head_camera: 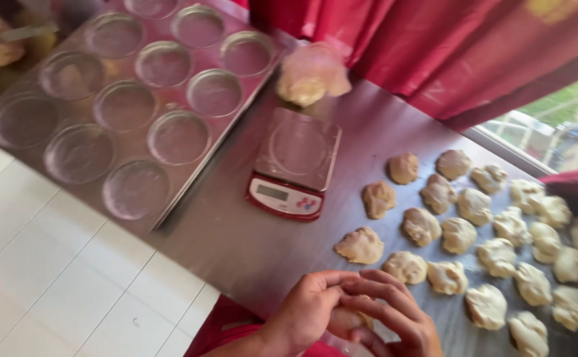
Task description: The person repeatedly picks up small pieces of dough, rolls them into balls on a stainless steel countertop, and places them into the cups of a muffin tray. A digital scale is present on the counter but is not used during the clip.
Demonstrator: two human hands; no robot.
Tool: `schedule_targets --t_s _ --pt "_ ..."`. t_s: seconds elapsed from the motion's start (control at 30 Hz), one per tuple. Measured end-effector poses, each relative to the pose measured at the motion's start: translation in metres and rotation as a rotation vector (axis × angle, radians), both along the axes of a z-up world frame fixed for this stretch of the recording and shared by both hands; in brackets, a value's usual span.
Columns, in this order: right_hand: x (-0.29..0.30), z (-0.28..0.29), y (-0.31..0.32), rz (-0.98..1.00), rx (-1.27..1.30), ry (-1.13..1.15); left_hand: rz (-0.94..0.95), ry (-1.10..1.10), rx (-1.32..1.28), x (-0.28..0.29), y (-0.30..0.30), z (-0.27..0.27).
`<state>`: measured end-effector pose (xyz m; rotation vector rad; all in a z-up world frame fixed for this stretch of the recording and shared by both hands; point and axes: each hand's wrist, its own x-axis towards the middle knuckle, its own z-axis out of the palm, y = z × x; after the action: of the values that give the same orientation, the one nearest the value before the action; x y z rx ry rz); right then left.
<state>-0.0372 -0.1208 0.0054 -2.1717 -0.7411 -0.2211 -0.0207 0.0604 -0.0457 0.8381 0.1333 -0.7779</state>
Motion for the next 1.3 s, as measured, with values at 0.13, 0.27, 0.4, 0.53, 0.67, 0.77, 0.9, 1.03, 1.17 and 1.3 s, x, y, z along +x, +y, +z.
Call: schedule_targets --t_s 0.13,0.27,0.4,0.53,0.67,0.77,0.9,1.03,1.17,1.3 --pt "0.006 -0.036 -0.006 -0.040 0.062 0.162 0.089 0.042 -0.023 -0.006 0.014 0.005" --pt "0.018 -0.054 0.011 0.009 0.267 0.373 0.096 -0.164 0.200 -0.008 0.036 0.043" --pt "0.025 -0.036 0.042 -0.011 0.401 0.436 0.019 -0.539 0.515 -0.008 0.057 0.074" --pt "0.036 -0.063 0.036 0.023 0.527 0.705 0.035 -0.509 0.595 -0.018 0.062 0.048" --pt "0.040 -0.047 0.032 0.086 0.655 1.003 0.138 -0.399 0.584 -0.016 0.067 0.041" --pt "0.047 -0.008 0.038 0.367 0.460 0.759 0.137 -0.266 0.434 -0.011 0.069 0.035" --pt "0.041 -0.024 0.015 0.373 0.217 0.394 0.045 -0.165 0.297 -0.009 0.064 0.030" --pt "0.039 -0.016 0.028 0.256 0.165 0.403 0.091 -0.172 0.133 -0.008 0.050 0.016" --pt "0.036 -0.007 0.045 0.222 0.228 0.454 -0.019 -0.469 0.351 -0.010 0.042 0.025" --pt "0.016 -0.056 0.028 0.027 0.817 0.910 -0.087 -0.472 0.524 -0.002 0.039 0.042"
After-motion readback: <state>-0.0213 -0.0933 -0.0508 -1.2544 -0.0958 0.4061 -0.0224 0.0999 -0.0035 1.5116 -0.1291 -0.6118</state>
